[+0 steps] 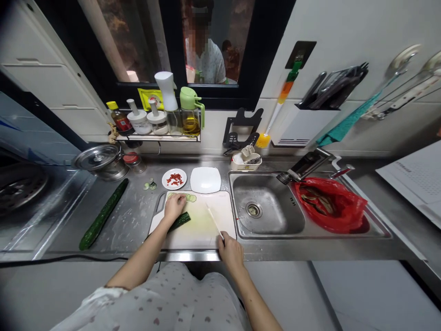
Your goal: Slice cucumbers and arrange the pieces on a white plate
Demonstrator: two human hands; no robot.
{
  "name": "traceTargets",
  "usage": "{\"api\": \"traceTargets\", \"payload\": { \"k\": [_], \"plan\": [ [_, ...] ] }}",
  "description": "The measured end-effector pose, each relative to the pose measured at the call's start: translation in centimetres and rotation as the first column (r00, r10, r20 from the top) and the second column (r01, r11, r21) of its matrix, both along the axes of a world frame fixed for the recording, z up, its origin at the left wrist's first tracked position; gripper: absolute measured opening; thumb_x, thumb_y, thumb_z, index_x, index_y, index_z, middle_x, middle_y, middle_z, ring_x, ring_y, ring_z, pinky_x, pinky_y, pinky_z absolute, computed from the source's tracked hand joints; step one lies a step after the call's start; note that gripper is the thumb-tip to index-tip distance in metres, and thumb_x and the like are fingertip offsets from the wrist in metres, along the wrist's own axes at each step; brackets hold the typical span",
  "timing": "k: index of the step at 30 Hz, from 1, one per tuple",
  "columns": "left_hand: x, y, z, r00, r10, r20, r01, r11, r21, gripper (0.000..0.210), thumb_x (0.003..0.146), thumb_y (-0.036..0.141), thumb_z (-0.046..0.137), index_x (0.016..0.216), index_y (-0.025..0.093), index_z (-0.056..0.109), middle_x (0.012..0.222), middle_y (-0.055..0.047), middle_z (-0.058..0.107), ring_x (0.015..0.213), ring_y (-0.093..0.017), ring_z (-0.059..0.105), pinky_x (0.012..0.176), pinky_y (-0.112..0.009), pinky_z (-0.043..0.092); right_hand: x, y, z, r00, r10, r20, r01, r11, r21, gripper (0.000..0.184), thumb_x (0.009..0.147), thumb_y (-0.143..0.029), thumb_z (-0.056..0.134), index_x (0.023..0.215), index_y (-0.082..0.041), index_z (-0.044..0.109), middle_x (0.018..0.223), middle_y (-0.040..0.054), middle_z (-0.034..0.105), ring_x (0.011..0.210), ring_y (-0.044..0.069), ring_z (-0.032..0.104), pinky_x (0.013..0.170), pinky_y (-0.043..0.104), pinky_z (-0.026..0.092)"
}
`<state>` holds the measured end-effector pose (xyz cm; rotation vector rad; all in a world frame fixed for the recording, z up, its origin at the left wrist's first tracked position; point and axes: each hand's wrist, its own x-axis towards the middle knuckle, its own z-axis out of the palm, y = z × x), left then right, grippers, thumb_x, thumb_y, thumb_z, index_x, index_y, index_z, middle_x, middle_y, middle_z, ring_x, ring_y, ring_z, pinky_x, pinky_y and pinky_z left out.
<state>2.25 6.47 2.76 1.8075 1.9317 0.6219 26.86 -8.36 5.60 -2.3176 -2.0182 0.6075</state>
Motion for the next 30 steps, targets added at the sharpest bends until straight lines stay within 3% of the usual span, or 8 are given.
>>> {"api": "traceTargets", "payload": {
  "k": [6, 12, 15, 19, 24, 30],
  "plan": [
    [-2.2, -4.4, 0.4, 0.999, -0.036, 0.021, 0.036, 0.999, -0.004, 0.019, 0.086, 0.029, 0.056, 0.095, 0.022, 0.07, 0.096, -0.005, 0.069, 0.093, -0.02, 0.058, 0.088, -0.031, 0.042, 0.6, 2.5, -2.1, 0.97, -0.108, -0.22, 0.125, 0.99, 0.068, 0.038, 0.092, -0.041, 0.029, 0.082, -0.02, 0.059, 0.067, 0.0036, 0.065, 0.065, 0.017, 0.059, 0.057, 0.023, 0.034],
    [-3.6, -7.7, 0.3, 0.999, -0.028, -0.046, 0.025, 0.998, -0.056, 0.026, 0.086, 0.036, 0.056, 0.105, 0.024, 0.068, 0.102, -0.005, 0.067, 0.1, -0.021, 0.057, 0.091, -0.033, 0.041, 1.1, 4.8, -4.5, 0.881, -0.213, -0.423, 0.244, 0.97, 0.018, 0.032, 0.084, -0.046, 0.037, 0.07, -0.022, 0.053, 0.051, -0.0013, 0.056, 0.054, 0.016, 0.055, 0.054, 0.023, 0.034],
    [-4.0, -8.9, 0.2, 0.993, -0.066, -0.095, 0.056, 0.992, -0.109, 0.043, 0.079, 0.044, 0.064, 0.118, 0.027, 0.062, 0.114, -0.005, 0.064, 0.11, -0.024, 0.053, 0.094, -0.034, 0.038, 1.5, 5.4, -5.6, 0.84, -0.257, -0.477, 0.282, 0.959, -0.02, 0.03, 0.082, -0.045, 0.04, 0.069, -0.021, 0.053, 0.048, -0.0024, 0.054, 0.051, 0.016, 0.054, 0.052, 0.023, 0.034],
    [-4.2, -9.8, 0.1, 0.982, -0.107, -0.159, 0.074, 0.977, -0.198, 0.059, 0.073, 0.043, 0.07, 0.129, 0.03, 0.054, 0.121, -0.005, 0.059, 0.115, -0.025, 0.049, 0.097, -0.036, 0.035, 2.0, 5.9, -6.1, 0.882, -0.239, -0.406, 0.257, 0.966, -0.011, 0.03, 0.083, -0.043, 0.04, 0.071, -0.02, 0.056, 0.051, -0.0013, 0.056, 0.055, 0.017, 0.055, 0.053, 0.023, 0.034],
    [-4.3, -9.9, 0.1, 0.978, -0.141, -0.153, 0.104, 0.969, -0.226, 0.051, 0.079, 0.03, 0.063, 0.129, 0.03, 0.053, 0.12, -0.004, 0.058, 0.114, -0.023, 0.049, 0.097, -0.034, 0.034, 2.2, 5.9, -5.3, 0.974, -0.156, -0.166, 0.166, 0.985, 0.048, 0.03, 0.087, -0.041, 0.044, 0.086, -0.017, 0.063, 0.074, 0.0064, 0.068, 0.071, 0.018, 0.061, 0.06, 0.023, 0.034],
    [-4.7, -9.7, -0.1, 0.975, -0.177, -0.135, 0.146, 0.965, -0.217, 0.052, 0.078, 0.021, 0.061, 0.129, 0.029, 0.054, 0.117, -0.005, 0.058, 0.112, -0.023, 0.049, 0.096, -0.033, 0.036, 1.8, 5.5, -4.0, 0.991, -0.132, -0.01, 0.132, 0.991, 0.017, 0.037, 0.092, -0.039, 0.045, 0.111, -0.011, 0.06, 0.096, 0.0144, 0.07, 0.088, 0.022, 0.065, 0.071, 0.025, 0.039]
  ]
}}
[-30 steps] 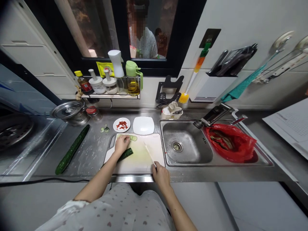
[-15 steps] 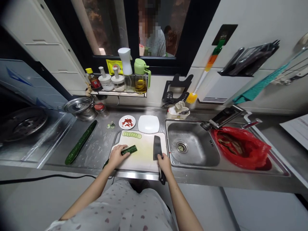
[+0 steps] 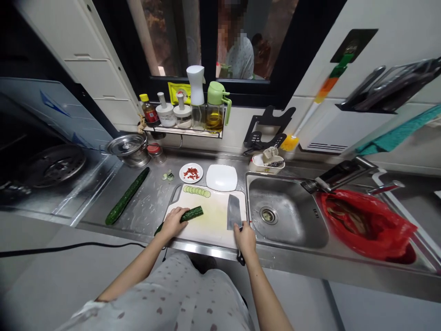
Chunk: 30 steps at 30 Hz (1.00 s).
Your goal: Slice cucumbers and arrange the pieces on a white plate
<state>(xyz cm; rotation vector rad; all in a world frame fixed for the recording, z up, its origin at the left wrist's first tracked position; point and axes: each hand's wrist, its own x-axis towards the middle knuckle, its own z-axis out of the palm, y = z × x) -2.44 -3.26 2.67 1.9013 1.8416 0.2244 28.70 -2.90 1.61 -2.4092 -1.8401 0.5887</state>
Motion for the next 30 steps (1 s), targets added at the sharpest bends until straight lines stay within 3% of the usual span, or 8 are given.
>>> {"api": "traceTargets", "payload": {
  "k": [5, 8, 14, 20, 24, 30],
  "plan": [
    [-0.3, 0.0, -0.6, 0.998, 0.01, 0.058, -0.013, 0.999, 0.046, 0.05, 0.078, 0.02, 0.061, 0.128, 0.027, 0.055, 0.115, -0.006, 0.06, 0.112, -0.023, 0.051, 0.096, -0.033, 0.038, -0.9, -0.2, 1.5, 0.996, -0.008, 0.084, 0.013, 0.998, -0.065, 0.041, 0.095, -0.04, 0.041, 0.121, -0.012, 0.055, 0.103, 0.0165, 0.069, 0.096, 0.025, 0.066, 0.077, 0.029, 0.043],
    [-1.2, 0.4, -0.7, 0.991, 0.073, 0.112, -0.086, 0.99, 0.113, 0.051, 0.078, 0.023, 0.063, 0.129, 0.025, 0.055, 0.117, -0.006, 0.06, 0.113, -0.023, 0.051, 0.098, -0.034, 0.039, -1.2, -0.3, 2.2, 0.993, -0.028, 0.119, 0.042, 0.992, -0.118, 0.042, 0.095, -0.042, 0.04, 0.125, -0.015, 0.053, 0.106, 0.0166, 0.068, 0.1, 0.027, 0.065, 0.078, 0.032, 0.045],
    [-5.3, 2.5, -0.4, 0.949, 0.308, 0.063, -0.314, 0.931, 0.189, 0.051, 0.079, 0.028, 0.063, 0.129, 0.025, 0.055, 0.116, -0.009, 0.061, 0.11, -0.026, 0.054, 0.095, -0.037, 0.042, -1.2, -0.4, 2.2, 0.994, 0.008, 0.106, 0.005, 0.992, -0.122, 0.04, 0.096, -0.042, 0.039, 0.123, -0.016, 0.053, 0.11, 0.0161, 0.067, 0.1, 0.026, 0.065, 0.079, 0.034, 0.046],
    [-8.9, 4.4, -1.3, 0.819, 0.566, -0.093, -0.544, 0.818, 0.188, 0.052, 0.08, 0.032, 0.062, 0.131, 0.025, 0.054, 0.115, -0.012, 0.061, 0.11, -0.03, 0.055, 0.093, -0.04, 0.043, -1.1, -0.4, 2.0, 0.992, 0.025, 0.124, -0.008, 0.992, -0.13, 0.036, 0.096, -0.042, 0.041, 0.117, -0.016, 0.054, 0.108, 0.0145, 0.067, 0.097, 0.024, 0.065, 0.077, 0.031, 0.045],
    [-9.4, 4.9, -1.7, 0.773, 0.618, -0.144, -0.598, 0.785, 0.163, 0.054, 0.08, 0.034, 0.062, 0.132, 0.025, 0.053, 0.115, -0.013, 0.061, 0.109, -0.031, 0.055, 0.09, -0.041, 0.044, -1.2, -0.4, 2.2, 0.99, 0.022, 0.141, -0.003, 0.991, -0.134, 0.035, 0.096, -0.042, 0.041, 0.115, -0.016, 0.054, 0.108, 0.0142, 0.067, 0.096, 0.023, 0.065, 0.076, 0.029, 0.044],
    [-9.3, 5.3, -2.2, 0.763, 0.616, -0.194, -0.599, 0.787, 0.146, 0.053, 0.08, 0.036, 0.061, 0.131, 0.026, 0.054, 0.114, -0.013, 0.06, 0.109, -0.031, 0.055, 0.088, -0.041, 0.045, -1.4, -0.5, 2.5, 0.989, 0.023, 0.147, -0.002, 0.99, -0.14, 0.033, 0.097, -0.041, 0.04, 0.112, -0.016, 0.055, 0.108, 0.0136, 0.066, 0.096, 0.023, 0.065, 0.075, 0.029, 0.043]
  ]
}}
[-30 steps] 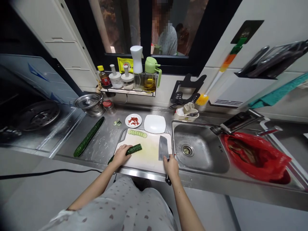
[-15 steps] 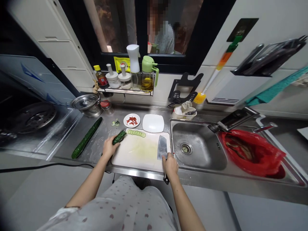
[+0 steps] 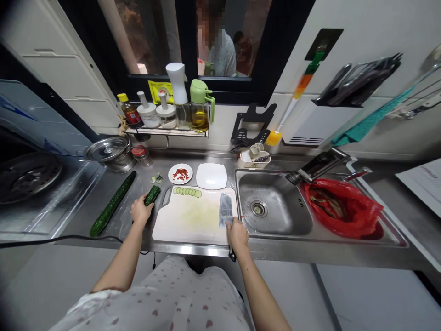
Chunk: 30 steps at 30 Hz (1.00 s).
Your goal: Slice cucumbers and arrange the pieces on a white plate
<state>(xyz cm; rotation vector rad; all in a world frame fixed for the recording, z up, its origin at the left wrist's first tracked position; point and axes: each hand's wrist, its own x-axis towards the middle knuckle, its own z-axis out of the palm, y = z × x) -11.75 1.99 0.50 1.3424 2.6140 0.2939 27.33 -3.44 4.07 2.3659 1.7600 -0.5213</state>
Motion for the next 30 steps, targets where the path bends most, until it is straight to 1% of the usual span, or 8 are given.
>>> {"api": "traceTargets", "payload": {
  "k": [6, 9, 14, 18, 20, 23, 27, 30],
  "plan": [
    [0.0, -0.1, -0.3, 1.0, -0.011, 0.0, 0.011, 1.0, -0.007, 0.052, 0.079, 0.035, 0.062, 0.129, 0.026, 0.055, 0.112, -0.014, 0.062, 0.11, -0.032, 0.055, 0.087, -0.042, 0.046, -0.1, -0.1, 0.5, 1.0, -0.008, 0.029, 0.009, 1.0, -0.005, 0.034, 0.096, -0.043, 0.04, 0.113, -0.018, 0.055, 0.112, 0.0128, 0.063, 0.095, 0.023, 0.064, 0.075, 0.03, 0.043],
    [0.0, -0.1, -0.1, 1.0, -0.012, 0.007, 0.012, 1.0, -0.02, 0.052, 0.078, 0.036, 0.062, 0.129, 0.026, 0.055, 0.113, -0.014, 0.062, 0.108, -0.032, 0.056, 0.085, -0.042, 0.047, 0.0, 0.9, 1.1, 1.0, -0.006, 0.023, 0.005, 0.999, 0.04, 0.036, 0.096, -0.044, 0.04, 0.117, -0.02, 0.055, 0.117, 0.0125, 0.06, 0.099, 0.022, 0.062, 0.079, 0.029, 0.043],
    [0.4, -0.3, 0.7, 1.0, 0.003, 0.024, -0.002, 0.999, -0.042, 0.062, 0.076, 0.045, 0.063, 0.134, 0.026, 0.05, 0.12, -0.015, 0.059, 0.11, -0.034, 0.055, 0.086, -0.045, 0.046, 0.5, 5.3, 1.9, 0.998, -0.016, -0.058, 0.027, 0.982, 0.186, 0.041, 0.095, -0.041, 0.041, 0.127, -0.018, 0.053, 0.12, 0.0126, 0.06, 0.107, 0.022, 0.058, 0.083, 0.027, 0.041],
    [2.5, -0.4, 1.6, 0.999, 0.011, -0.053, -0.004, 0.992, 0.126, 0.054, 0.083, 0.043, 0.056, 0.134, 0.025, 0.05, 0.127, -0.014, 0.055, 0.118, -0.034, 0.048, 0.095, -0.05, 0.037, 0.5, 10.5, 2.0, 0.991, 0.002, -0.134, 0.029, 0.974, 0.223, 0.042, 0.094, -0.039, 0.043, 0.127, -0.016, 0.053, 0.117, 0.0122, 0.063, 0.106, 0.022, 0.059, 0.084, 0.027, 0.041],
    [4.2, -0.2, 2.1, 0.995, -0.068, -0.071, 0.082, 0.973, 0.215, 0.046, 0.087, 0.04, 0.052, 0.131, 0.026, 0.053, 0.128, -0.012, 0.055, 0.12, -0.032, 0.045, 0.098, -0.049, 0.034, 0.3, 12.8, 2.1, 0.991, -0.005, -0.131, 0.03, 0.981, 0.194, 0.041, 0.094, -0.038, 0.044, 0.126, -0.015, 0.055, 0.119, 0.0131, 0.062, 0.107, 0.022, 0.058, 0.085, 0.027, 0.041],
    [6.6, 0.5, 2.5, 0.983, -0.181, -0.008, 0.178, 0.961, 0.211, 0.038, 0.088, 0.039, 0.05, 0.122, 0.026, 0.06, 0.122, -0.01, 0.059, 0.115, -0.03, 0.048, 0.097, -0.045, 0.035, -0.7, 14.8, 2.3, 0.994, 0.014, -0.105, 0.007, 0.981, 0.192, 0.038, 0.093, -0.036, 0.045, 0.123, -0.016, 0.057, 0.122, 0.0134, 0.061, 0.11, 0.023, 0.057, 0.086, 0.027, 0.041],
    [9.2, 1.3, 2.0, 0.943, -0.326, 0.07, 0.311, 0.936, 0.166, 0.035, 0.087, 0.036, 0.05, 0.118, 0.024, 0.063, 0.118, -0.01, 0.061, 0.111, -0.029, 0.05, 0.095, -0.042, 0.038, -3.1, 14.8, 1.9, 0.988, 0.106, -0.108, -0.089, 0.985, 0.148, 0.031, 0.093, -0.034, 0.044, 0.115, -0.018, 0.059, 0.114, 0.0123, 0.064, 0.107, 0.023, 0.058, 0.086, 0.03, 0.042],
    [10.6, 2.0, 1.4, 0.918, -0.382, 0.106, 0.366, 0.92, 0.143, 0.033, 0.088, 0.034, 0.049, 0.115, 0.024, 0.064, 0.118, -0.01, 0.061, 0.113, -0.029, 0.049, 0.095, -0.043, 0.038, -4.7, 14.2, 1.3, 0.988, 0.107, -0.11, -0.092, 0.988, 0.126, 0.029, 0.092, -0.034, 0.045, 0.115, -0.018, 0.057, 0.114, 0.0127, 0.063, 0.108, 0.023, 0.058, 0.086, 0.032, 0.043]
  ]
}}
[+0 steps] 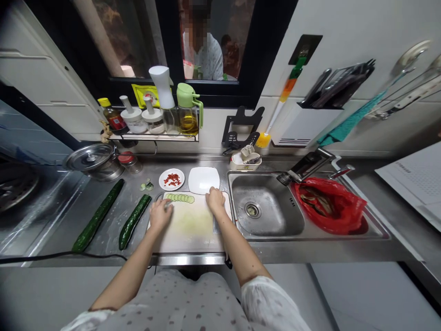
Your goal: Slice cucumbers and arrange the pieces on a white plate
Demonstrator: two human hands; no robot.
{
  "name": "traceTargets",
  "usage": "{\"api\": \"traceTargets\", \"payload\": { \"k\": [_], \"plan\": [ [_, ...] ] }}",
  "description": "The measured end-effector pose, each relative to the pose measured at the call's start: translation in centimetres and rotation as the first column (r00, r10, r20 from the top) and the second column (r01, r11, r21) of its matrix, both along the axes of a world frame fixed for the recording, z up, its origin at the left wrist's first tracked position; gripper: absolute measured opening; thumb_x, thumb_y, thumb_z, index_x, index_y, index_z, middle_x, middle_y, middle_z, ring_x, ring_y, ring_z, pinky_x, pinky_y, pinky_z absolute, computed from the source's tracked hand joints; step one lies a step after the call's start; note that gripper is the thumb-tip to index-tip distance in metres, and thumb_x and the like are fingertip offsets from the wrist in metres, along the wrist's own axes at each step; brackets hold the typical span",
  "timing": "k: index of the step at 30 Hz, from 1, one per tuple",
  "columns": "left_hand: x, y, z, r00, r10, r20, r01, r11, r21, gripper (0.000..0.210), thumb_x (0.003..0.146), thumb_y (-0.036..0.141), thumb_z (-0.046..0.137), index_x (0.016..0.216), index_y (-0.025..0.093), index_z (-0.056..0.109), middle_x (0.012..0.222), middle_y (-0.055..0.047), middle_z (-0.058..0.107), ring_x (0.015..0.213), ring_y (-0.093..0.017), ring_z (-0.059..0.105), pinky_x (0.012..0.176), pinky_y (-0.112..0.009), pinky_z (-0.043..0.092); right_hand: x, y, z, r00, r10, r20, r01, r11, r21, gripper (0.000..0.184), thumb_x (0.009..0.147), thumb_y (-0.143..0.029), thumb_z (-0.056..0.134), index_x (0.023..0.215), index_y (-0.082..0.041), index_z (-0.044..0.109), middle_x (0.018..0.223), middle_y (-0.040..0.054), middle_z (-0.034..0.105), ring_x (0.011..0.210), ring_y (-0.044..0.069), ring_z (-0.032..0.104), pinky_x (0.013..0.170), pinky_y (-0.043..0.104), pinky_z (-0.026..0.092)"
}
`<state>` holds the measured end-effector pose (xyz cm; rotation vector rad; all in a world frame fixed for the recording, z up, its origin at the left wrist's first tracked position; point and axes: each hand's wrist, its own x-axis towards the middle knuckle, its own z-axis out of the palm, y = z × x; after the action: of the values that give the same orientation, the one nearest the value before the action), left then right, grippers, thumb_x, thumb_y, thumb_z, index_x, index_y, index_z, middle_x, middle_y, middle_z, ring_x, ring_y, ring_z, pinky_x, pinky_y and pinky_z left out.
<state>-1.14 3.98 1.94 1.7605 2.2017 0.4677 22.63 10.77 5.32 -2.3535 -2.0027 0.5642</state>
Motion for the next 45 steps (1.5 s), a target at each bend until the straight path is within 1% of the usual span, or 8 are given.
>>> {"api": "traceTargets", "payload": {
  "k": [6, 12, 19, 25, 31, 36, 41, 45],
  "plan": [
    [2.8, 3.2, 0.2, 0.993, -0.112, 0.023, 0.113, 0.993, -0.045, 0.034, 0.088, 0.032, 0.048, 0.118, 0.024, 0.063, 0.117, -0.011, 0.061, 0.114, -0.029, 0.049, 0.096, -0.042, 0.037, -0.2, 1.1, -0.7, 0.985, -0.171, 0.024, 0.171, 0.985, -0.009, 0.038, 0.091, -0.031, 0.046, 0.125, -0.015, 0.048, 0.125, 0.0162, 0.052, 0.109, 0.024, 0.057, 0.085, 0.033, 0.045],
    [4.7, 5.3, 0.4, 0.976, -0.217, -0.031, 0.215, 0.974, -0.073, 0.029, 0.088, 0.032, 0.049, 0.108, 0.022, 0.067, 0.109, -0.011, 0.062, 0.109, -0.028, 0.05, 0.094, -0.041, 0.037, 0.8, 1.0, -0.8, 0.985, -0.168, 0.035, 0.169, 0.986, -0.008, 0.035, 0.092, -0.03, 0.045, 0.123, -0.015, 0.051, 0.124, 0.0149, 0.051, 0.109, 0.024, 0.056, 0.087, 0.032, 0.044],
    [5.6, 4.7, -0.7, 0.95, -0.309, -0.05, 0.302, 0.947, -0.108, 0.031, 0.086, 0.029, 0.052, 0.113, 0.023, 0.066, 0.112, -0.011, 0.058, 0.11, -0.027, 0.048, 0.095, -0.039, 0.037, 2.0, -4.7, -0.7, 0.992, -0.114, 0.045, 0.115, 0.993, -0.01, 0.033, 0.092, -0.038, 0.044, 0.118, -0.019, 0.053, 0.121, 0.0124, 0.053, 0.108, 0.022, 0.056, 0.085, 0.031, 0.042],
    [5.6, 5.5, -1.1, 0.961, -0.275, -0.024, 0.27, 0.953, -0.139, 0.029, 0.082, 0.024, 0.055, 0.109, 0.021, 0.066, 0.111, -0.011, 0.057, 0.108, -0.028, 0.049, 0.092, -0.037, 0.04, 4.7, -10.2, -0.9, 0.985, -0.161, 0.065, 0.17, 0.971, -0.167, 0.043, 0.085, -0.048, 0.055, 0.115, -0.018, 0.052, 0.12, 0.0132, 0.055, 0.109, 0.025, 0.057, 0.084, 0.033, 0.043],
    [5.8, 6.0, -0.9, 0.957, -0.289, 0.002, 0.287, 0.95, -0.124, 0.024, 0.079, 0.016, 0.055, 0.101, 0.021, 0.064, 0.108, -0.01, 0.061, 0.106, -0.026, 0.052, 0.09, -0.035, 0.04, 5.5, -12.0, -0.8, 0.984, -0.159, 0.085, 0.176, 0.947, -0.268, 0.045, 0.083, -0.049, 0.058, 0.113, -0.016, 0.053, 0.121, 0.0155, 0.059, 0.109, 0.025, 0.06, 0.083, 0.033, 0.044],
    [5.7, 5.7, -0.8, 0.971, -0.192, 0.144, 0.214, 0.964, -0.156, 0.022, 0.082, 0.013, 0.049, 0.097, 0.022, 0.063, 0.093, -0.006, 0.068, 0.093, -0.021, 0.059, 0.08, -0.03, 0.042, 5.4, -11.8, -0.5, 0.98, -0.179, 0.084, 0.196, 0.94, -0.279, 0.044, 0.082, -0.049, 0.06, 0.11, -0.016, 0.055, 0.118, 0.0151, 0.062, 0.109, 0.026, 0.06, 0.08, 0.033, 0.044],
    [4.4, 4.8, -1.2, 0.942, 0.006, 0.337, 0.076, 0.97, -0.231, 0.024, 0.075, 0.014, 0.058, 0.097, 0.021, 0.063, 0.084, 0.0, 0.069, 0.076, -0.014, 0.061, 0.068, -0.023, 0.041, 6.1, -12.3, -0.8, 0.98, -0.201, 0.0, 0.194, 0.944, -0.266, 0.042, 0.081, -0.052, 0.059, 0.107, -0.018, 0.055, 0.107, 0.011, 0.066, 0.102, 0.025, 0.062, 0.073, 0.03, 0.041],
    [2.7, 3.4, -1.9, 0.919, 0.099, 0.381, 0.026, 0.95, -0.31, 0.026, 0.07, 0.017, 0.063, 0.096, 0.022, 0.064, 0.082, 0.002, 0.068, 0.071, -0.013, 0.06, 0.061, -0.021, 0.039, 6.2, -12.5, -1.2, 0.98, -0.192, -0.054, 0.175, 0.958, -0.225, 0.034, 0.082, -0.05, 0.058, 0.099, -0.02, 0.053, 0.094, 0.0069, 0.066, 0.09, 0.022, 0.062, 0.065, 0.026, 0.035]
  ]
}}
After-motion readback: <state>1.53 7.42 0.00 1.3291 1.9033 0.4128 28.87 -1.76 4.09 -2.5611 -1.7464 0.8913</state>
